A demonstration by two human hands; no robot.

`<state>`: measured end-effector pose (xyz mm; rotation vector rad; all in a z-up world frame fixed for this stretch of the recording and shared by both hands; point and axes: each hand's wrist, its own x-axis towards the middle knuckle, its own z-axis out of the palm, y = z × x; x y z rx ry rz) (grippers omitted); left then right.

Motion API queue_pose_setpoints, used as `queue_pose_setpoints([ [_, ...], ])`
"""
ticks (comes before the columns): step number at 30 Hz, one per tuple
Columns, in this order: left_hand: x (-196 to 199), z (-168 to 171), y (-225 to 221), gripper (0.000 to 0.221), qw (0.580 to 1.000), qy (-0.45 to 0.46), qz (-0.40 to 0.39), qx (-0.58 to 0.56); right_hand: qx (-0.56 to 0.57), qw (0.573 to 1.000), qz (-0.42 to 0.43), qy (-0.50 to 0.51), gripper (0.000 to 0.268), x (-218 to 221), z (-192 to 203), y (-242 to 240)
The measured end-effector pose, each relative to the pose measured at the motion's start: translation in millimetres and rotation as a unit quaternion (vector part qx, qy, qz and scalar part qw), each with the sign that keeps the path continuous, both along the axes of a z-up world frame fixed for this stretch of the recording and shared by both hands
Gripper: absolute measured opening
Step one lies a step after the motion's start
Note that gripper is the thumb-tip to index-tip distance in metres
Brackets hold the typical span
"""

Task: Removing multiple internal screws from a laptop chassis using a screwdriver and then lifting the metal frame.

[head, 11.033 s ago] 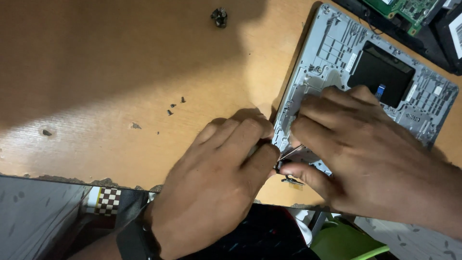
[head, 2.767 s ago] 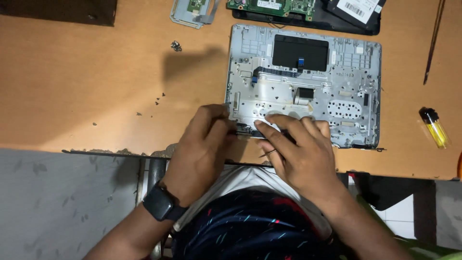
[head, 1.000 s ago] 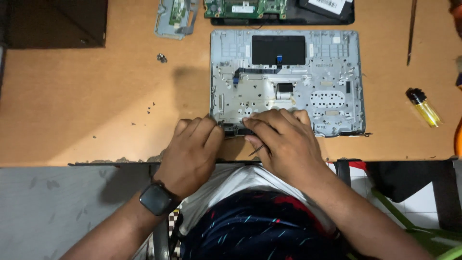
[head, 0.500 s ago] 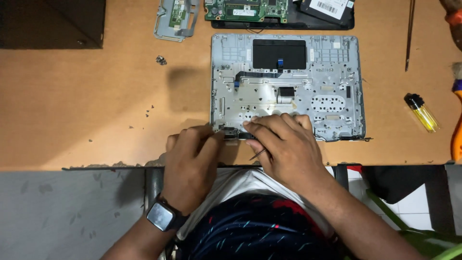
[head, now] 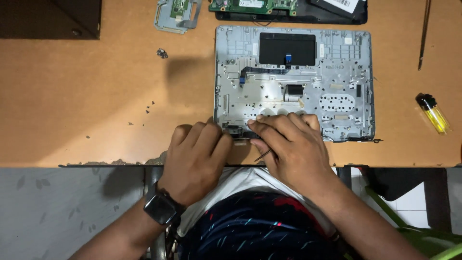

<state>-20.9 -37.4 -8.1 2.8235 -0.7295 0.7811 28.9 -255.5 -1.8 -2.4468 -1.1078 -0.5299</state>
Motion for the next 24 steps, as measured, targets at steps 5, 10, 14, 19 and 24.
queue_pose_setpoints([
  [5,3,-1,0,0.007,1.000,0.015,-0.022,-0.017,0.020,1.000,0.009,0.009,0.022,0,1,0],
  [10,-4,-9,-6,0.007,0.999,0.015,-0.002,-0.032,0.049,0.998,0.027,0.012,0.018,0,-1,0],
  [14,-5,-12,-10,0.016,0.995,0.004,0.046,-0.091,0.047,0.999,0.012,0.004,0.020,2,-5,-1],
  [19,-7,-9,-5,0.021,0.993,0.031,0.034,-0.111,0.030,0.999,0.005,0.032,0.025,1,-6,-5],
  [24,-8,18,-2,0.018,0.959,0.089,-0.002,-0.268,0.034,0.997,0.032,0.060,0.033,-2,8,-16],
])
